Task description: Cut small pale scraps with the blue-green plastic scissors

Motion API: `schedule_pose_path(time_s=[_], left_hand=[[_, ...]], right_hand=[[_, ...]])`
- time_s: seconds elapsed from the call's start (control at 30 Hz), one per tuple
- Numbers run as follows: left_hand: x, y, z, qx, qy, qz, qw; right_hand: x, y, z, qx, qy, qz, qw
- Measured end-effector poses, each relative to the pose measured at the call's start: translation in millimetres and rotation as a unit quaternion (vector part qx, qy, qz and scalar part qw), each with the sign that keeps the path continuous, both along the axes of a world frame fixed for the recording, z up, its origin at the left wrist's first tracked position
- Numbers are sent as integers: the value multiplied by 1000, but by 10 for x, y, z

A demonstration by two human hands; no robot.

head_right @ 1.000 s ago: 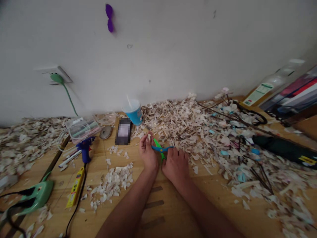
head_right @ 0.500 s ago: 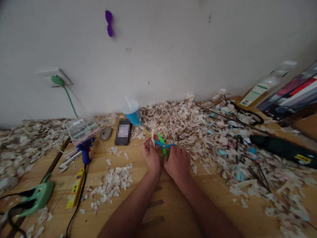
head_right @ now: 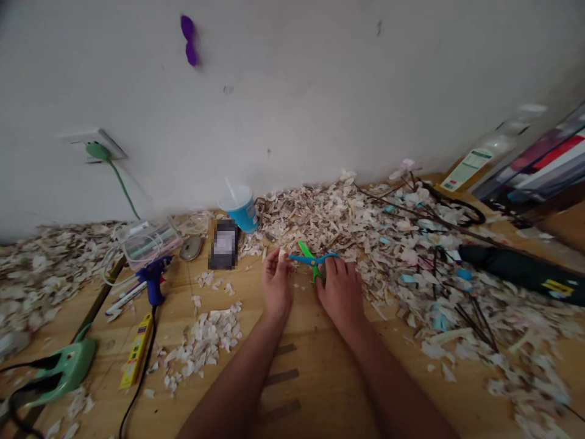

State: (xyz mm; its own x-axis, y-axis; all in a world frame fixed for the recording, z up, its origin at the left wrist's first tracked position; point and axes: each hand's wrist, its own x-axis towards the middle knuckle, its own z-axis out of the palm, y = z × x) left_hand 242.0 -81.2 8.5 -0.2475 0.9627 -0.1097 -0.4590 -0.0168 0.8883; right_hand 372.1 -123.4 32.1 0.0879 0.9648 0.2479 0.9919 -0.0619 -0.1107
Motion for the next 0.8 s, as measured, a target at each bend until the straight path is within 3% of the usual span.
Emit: schedule_pose_path(time_s=[0.33, 0.53, 0.63, 0.8], left_hand=[[-34, -22, 30, 12, 90, -35, 995], [-26, -19, 33, 9, 81, -24, 996], [8, -38, 24, 3, 71, -39, 997], [69, -156, 47, 57, 149, -147, 976]], right_hand=[[54, 38, -107, -6, 31, 35, 999], [78, 69, -169, 60, 135, 60, 987], [38, 63, -169, 87, 292, 48, 951], [-15, 41, -153, 123, 510, 32, 851]])
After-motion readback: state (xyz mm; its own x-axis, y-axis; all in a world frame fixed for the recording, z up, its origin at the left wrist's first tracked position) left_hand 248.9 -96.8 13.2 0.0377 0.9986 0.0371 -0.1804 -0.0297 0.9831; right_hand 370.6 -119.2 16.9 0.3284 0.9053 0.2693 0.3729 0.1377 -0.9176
